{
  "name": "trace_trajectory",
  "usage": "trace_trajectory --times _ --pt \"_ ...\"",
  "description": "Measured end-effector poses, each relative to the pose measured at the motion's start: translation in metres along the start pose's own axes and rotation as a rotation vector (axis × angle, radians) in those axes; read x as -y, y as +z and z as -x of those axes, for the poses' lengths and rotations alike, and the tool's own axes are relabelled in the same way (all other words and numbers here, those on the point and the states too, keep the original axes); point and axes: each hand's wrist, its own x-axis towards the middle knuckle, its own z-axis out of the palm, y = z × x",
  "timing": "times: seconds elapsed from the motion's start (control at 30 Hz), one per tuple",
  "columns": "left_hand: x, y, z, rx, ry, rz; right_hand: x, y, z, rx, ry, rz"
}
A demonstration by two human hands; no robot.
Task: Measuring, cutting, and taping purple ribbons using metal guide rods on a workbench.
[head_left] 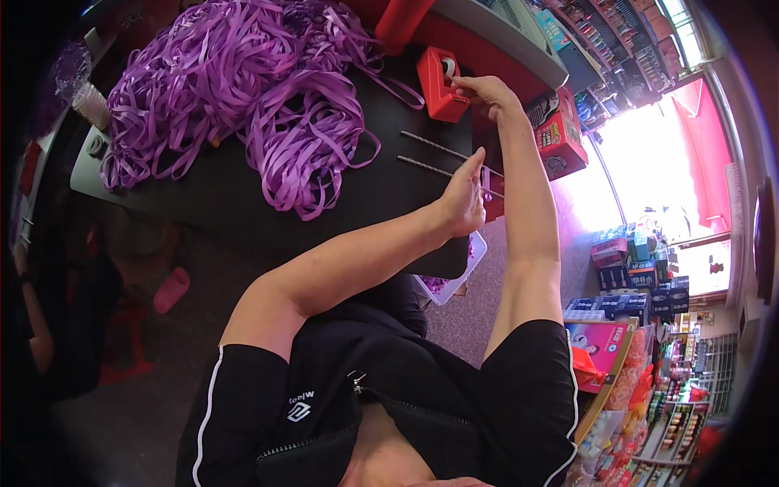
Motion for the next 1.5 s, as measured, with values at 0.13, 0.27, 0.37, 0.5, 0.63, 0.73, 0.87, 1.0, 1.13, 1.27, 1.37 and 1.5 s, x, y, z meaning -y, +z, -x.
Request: trace_trajectory --times 0.13,0.27,0.37,0.5,0.63,0.73,0.87,1.0,1.13,1.27,1.37,1.5 --pt "-0.004 0.003 0.004 0.034 0.005 -0.006 0.0 0.002 0.0 0.025 0.058 -0.114" --pt "0.0 0.01 0.005 0.041 -0.027 0.003 -0.009 -0.026 -0.012 0.096 0.146 -0.279" --pt "-0.007 0.005 0.007 0.03 0.006 -0.008 0.008 -0.015 0.006 0.113 0.148 -0.362" --pt "-0.004 0.007 0.007 0.046 0.002 -0.008 -0.002 -0.027 0.031 0.114 0.151 -0.263" --pt "-0.003 0.003 0.004 0.036 -0.003 -0.021 -0.02 -0.019 0.041 0.073 0.113 -0.19" --pt "-0.003 0.002 0.003 0.043 -0.011 -0.028 -0.032 -0.016 0.041 0.081 0.098 -0.199" --pt "-0.002 0.003 0.002 0.068 -0.007 -0.043 -0.045 -0.014 0.038 0.071 0.094 -0.252" --pt "-0.003 0.003 0.003 0.047 0.003 -0.056 -0.049 -0.008 0.041 0.059 0.076 -0.299" --pt "-0.005 0.007 0.006 0.057 0.018 -0.099 -0.049 -0.004 0.048 0.072 0.069 -0.372" --pt "-0.007 0.01 0.009 0.038 0.021 -0.095 -0.051 -0.001 0.049 0.086 0.095 -0.43" --pt "-0.01 0.013 0.012 0.015 0.006 -0.111 -0.048 0.009 0.053 0.008 0.081 -0.466" --pt "-0.009 0.015 0.014 0.052 0.024 -0.128 -0.051 0.007 0.048 0.01 0.088 -0.512"
